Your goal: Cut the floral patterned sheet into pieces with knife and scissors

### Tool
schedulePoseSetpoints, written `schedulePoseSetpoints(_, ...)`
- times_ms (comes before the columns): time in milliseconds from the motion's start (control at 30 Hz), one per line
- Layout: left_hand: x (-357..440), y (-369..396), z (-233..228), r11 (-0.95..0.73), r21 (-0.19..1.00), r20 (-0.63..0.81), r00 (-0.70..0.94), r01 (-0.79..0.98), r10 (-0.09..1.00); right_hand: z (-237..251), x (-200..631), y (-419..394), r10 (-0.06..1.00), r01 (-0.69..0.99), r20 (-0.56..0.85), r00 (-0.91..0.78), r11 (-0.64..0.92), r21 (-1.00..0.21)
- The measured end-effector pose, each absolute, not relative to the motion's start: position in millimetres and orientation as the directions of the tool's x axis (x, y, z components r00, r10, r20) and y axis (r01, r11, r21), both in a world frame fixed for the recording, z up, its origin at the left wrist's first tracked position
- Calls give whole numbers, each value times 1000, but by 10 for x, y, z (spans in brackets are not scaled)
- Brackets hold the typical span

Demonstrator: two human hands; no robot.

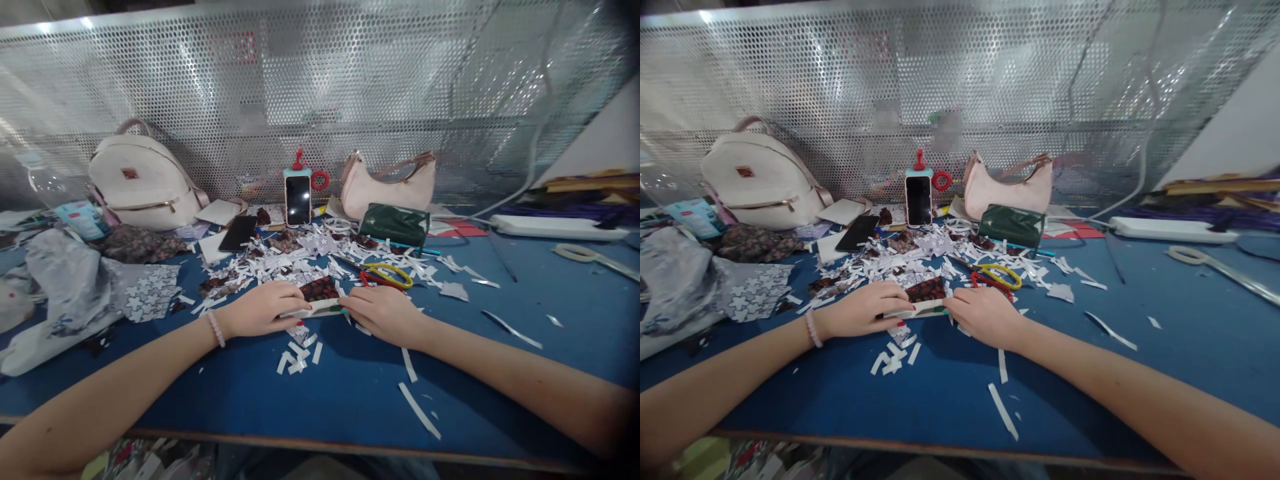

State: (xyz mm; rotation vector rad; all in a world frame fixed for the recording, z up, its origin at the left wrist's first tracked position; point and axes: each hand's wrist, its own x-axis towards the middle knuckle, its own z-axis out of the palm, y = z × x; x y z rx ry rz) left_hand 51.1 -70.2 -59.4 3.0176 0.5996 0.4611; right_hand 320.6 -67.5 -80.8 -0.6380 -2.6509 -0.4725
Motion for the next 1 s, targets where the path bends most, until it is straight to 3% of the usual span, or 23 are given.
schedulePoseSetpoints(300,513,-702,-602,-895,158,271,853,418,446,-773,3214,-667,328,484,448,-832,825,293)
schedulePoseSetpoints(433,500,-689,-612,-829,180,247,792,530,559,-757,3236,-649,348,493,435,-831,822,285)
schedulePoseSetpoints(600,476,-691,-638,-739,164,114,732,653,672,-775,3260,-612,352,496,444,-824,826,268)
schedulePoseSetpoints(767,474,-694,-631,-739,155,90,736,655,671,-798,3251,-588,374,537,485,-790,804,255)
schedulePoseSetpoints(1000,497,-675,-639,-752,120,117,743,648,659,-857,3185,-570,509,635,482,-713,760,137)
